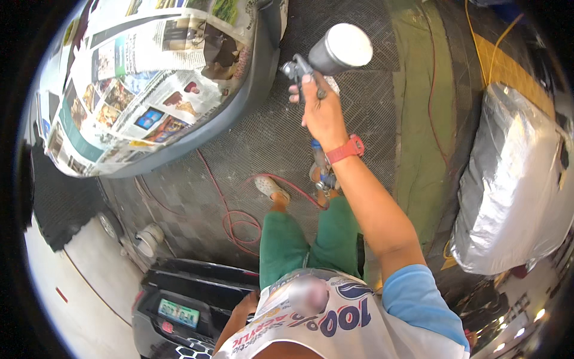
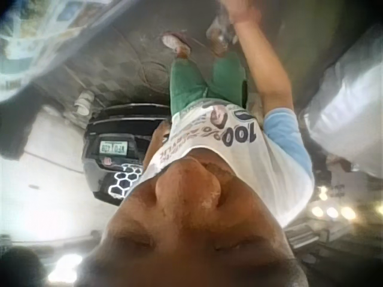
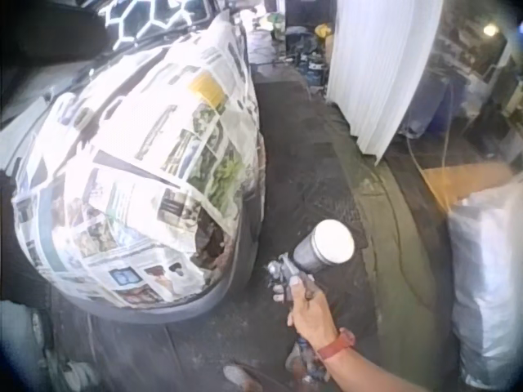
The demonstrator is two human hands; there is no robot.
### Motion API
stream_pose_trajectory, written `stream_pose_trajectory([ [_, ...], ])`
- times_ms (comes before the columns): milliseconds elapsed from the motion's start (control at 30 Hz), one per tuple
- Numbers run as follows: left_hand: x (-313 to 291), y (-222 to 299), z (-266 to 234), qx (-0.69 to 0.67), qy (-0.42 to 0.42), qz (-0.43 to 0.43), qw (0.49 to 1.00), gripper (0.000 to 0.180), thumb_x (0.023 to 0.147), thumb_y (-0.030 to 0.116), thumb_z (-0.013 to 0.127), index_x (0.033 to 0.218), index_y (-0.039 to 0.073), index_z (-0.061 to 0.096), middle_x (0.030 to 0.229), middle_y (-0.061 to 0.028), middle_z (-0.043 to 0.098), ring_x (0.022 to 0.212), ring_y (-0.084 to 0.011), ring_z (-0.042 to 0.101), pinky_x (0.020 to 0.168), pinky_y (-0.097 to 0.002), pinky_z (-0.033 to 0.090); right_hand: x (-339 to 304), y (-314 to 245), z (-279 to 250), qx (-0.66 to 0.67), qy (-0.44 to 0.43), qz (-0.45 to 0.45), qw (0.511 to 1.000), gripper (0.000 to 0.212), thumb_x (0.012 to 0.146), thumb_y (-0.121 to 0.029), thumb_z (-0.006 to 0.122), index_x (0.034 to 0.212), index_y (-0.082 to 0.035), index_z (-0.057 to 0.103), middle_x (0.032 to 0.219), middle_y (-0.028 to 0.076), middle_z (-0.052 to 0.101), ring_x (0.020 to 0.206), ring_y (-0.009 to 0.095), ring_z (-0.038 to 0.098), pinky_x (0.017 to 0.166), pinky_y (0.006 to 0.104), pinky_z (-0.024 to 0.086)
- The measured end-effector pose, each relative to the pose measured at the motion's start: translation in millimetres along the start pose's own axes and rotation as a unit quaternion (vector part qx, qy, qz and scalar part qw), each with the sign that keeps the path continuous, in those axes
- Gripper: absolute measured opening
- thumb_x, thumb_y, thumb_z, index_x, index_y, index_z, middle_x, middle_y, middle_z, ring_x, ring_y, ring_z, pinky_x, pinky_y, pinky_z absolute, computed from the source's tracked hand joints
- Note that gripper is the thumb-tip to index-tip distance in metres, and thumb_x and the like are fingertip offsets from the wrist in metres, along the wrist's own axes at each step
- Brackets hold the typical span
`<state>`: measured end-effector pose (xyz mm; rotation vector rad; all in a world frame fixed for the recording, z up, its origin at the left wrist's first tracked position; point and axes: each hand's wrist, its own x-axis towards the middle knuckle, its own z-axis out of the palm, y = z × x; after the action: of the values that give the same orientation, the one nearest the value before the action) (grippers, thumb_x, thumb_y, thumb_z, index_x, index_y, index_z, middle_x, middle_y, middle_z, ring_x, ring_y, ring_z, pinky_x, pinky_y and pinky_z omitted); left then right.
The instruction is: The person uses a spray gun connected to a hose to apply paint to a car bumper. The bumper is positioned on a stand and partially covered with newspaper. The person moves the spray gun back and forth across the surface to ensure even coverage.
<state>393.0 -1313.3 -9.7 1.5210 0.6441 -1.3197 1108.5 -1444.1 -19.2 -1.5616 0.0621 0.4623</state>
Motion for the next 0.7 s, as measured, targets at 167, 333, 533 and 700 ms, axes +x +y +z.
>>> stream_pose_trajectory([
  [167, -17, 63, 88, -0.165, -0.101, -0.07, 0.979, 0.039, 0.089, 0.022, 0.076, 0.125, 0.008, 0.068, 0.102, -0.0266, 0.07, 0.101, -0.0489, 0.067, 0.093, -0.0542, 0.054, -30, 18, 7, -0.028, -0.128, 0.057, 0.99, 0.048, 0.112, -0.039, 0.051, 0.146, -0.005, 0.059, 0.102, 0.011, 0.076, 0.085, 0.012, 0.071, 0.047, 0.0244, 0.05],
  [333, -11, 95, 172, -0.249, -0.055, -0.06, 0.965, 0.04, 0.089, 0.022, 0.076, 0.125, 0.008, 0.068, 0.103, -0.0263, 0.07, 0.102, -0.0482, 0.067, 0.093, -0.0537, 0.054, -65, 33, 22, -0.107, -0.131, -0.007, 0.986, 0.06, 0.113, -0.05, 0.045, 0.146, -0.001, 0.056, 0.108, 0.013, 0.075, 0.088, 0.013, 0.072, 0.05, 0.0239, 0.052],
  [533, 3, 114, 274, -0.323, 0.02, -0.048, 0.945, 0.04, 0.089, 0.021, 0.076, 0.126, 0.008, 0.068, 0.103, -0.026, 0.07, 0.102, -0.0474, 0.067, 0.093, -0.0531, 0.054, -103, 58, 68, -0.095, -0.18, -0.006, 0.979, 0.057, 0.113, -0.048, 0.044, 0.143, -0.001, 0.058, 0.097, 0.012, 0.073, 0.078, 0.014, 0.07, 0.047, 0.0252, 0.051],
  [700, 25, 133, 342, -0.365, 0.076, -0.041, 0.927, 0.04, 0.09, 0.021, 0.076, 0.126, 0.008, 0.068, 0.104, -0.0257, 0.071, 0.103, -0.0467, 0.067, 0.093, -0.0526, 0.054, -136, 67, 95, -0.072, -0.291, 0.032, 0.954, 0.056, 0.114, -0.047, 0.042, 0.14, -0.001, 0.06, 0.098, 0.013, 0.075, 0.081, 0.015, 0.072, 0.047, 0.0247, 0.053],
])
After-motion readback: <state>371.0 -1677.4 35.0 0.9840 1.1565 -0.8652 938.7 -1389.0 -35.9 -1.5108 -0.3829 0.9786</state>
